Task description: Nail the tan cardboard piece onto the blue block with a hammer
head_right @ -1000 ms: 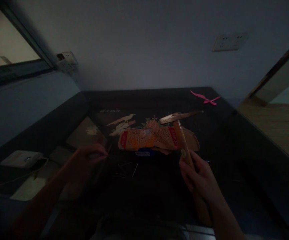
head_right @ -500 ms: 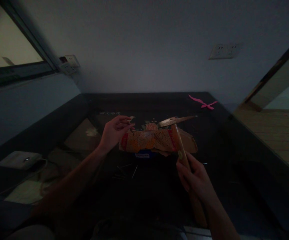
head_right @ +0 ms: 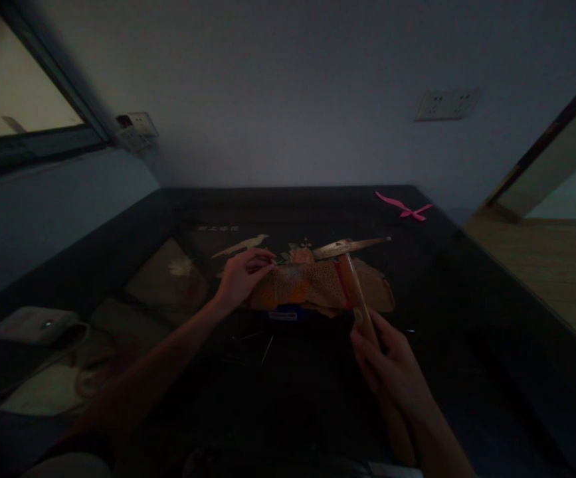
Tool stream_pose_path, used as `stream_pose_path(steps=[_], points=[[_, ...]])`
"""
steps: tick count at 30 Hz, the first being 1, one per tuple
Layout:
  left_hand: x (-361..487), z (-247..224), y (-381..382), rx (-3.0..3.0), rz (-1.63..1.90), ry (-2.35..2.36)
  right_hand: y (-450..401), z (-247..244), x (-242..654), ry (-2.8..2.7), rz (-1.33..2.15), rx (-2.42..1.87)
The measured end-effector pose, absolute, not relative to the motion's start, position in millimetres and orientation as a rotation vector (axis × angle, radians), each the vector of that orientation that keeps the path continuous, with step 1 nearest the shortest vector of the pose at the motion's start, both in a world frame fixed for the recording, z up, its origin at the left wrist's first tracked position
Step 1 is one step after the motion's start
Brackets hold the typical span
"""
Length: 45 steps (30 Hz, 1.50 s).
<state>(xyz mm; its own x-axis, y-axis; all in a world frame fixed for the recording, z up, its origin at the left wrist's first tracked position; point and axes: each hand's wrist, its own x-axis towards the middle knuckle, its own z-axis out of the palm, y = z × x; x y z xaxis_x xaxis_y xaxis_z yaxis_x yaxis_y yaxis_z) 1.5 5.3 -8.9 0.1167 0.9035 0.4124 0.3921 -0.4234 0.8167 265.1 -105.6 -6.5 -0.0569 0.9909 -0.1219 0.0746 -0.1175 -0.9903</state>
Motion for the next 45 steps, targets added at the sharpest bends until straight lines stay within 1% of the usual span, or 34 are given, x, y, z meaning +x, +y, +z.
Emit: stream_pose_path(steps=[5,10,17,21,24,27,30,35,39,43,45], points=[[0.3,-12.9,5.1,1.937,1.258,1.265,-105.4,-7.8,265.4,-1.226,1.317,-1.356],[-2.6,-16.7,4.0,1.988,1.247,1.24,-105.7,1.9,268.3,-1.369,1.281,-1.367],[-4.5,-21.2,4.5,2.017,1.243,1.255,-95.5,51.7,260.7,-1.576,1.121,-1.354],[-4.5,-23.6,5.6,1.989,1.258,1.265,-82.1,85.7,254.9,-1.792,1.084,-1.341],[-4.9,-26.5,6.6,1.95,1.272,1.241,-75.2,100.2,246.0,-1.934,0.991,-1.326],[-5.1,-30.5,8.0,1.897,1.298,1.241,-70.5,95.6,234.2,-2.084,0.918,-1.288],[-5.3,-33.5,9.0,1.852,1.314,1.294,-67.7,79.5,225.6,-2.174,0.96,-1.327],[-5.7,-35.5,9.5,1.871,1.307,1.273,-69.8,71.2,225.0,-2.153,0.97,-1.401],[-5.3,-35.4,9.0,1.878,1.332,1.268,-73.0,72.7,227.3,-2.119,0.937,-1.363],[-5.1,-33.6,8.3,1.881,1.327,1.297,-73.5,64.0,225.3,-2.155,1.031,-1.383],[-5.0,-33.5,8.4,1.879,1.326,1.299,-74.0,62.3,224.8,-2.157,0.996,-1.373]])
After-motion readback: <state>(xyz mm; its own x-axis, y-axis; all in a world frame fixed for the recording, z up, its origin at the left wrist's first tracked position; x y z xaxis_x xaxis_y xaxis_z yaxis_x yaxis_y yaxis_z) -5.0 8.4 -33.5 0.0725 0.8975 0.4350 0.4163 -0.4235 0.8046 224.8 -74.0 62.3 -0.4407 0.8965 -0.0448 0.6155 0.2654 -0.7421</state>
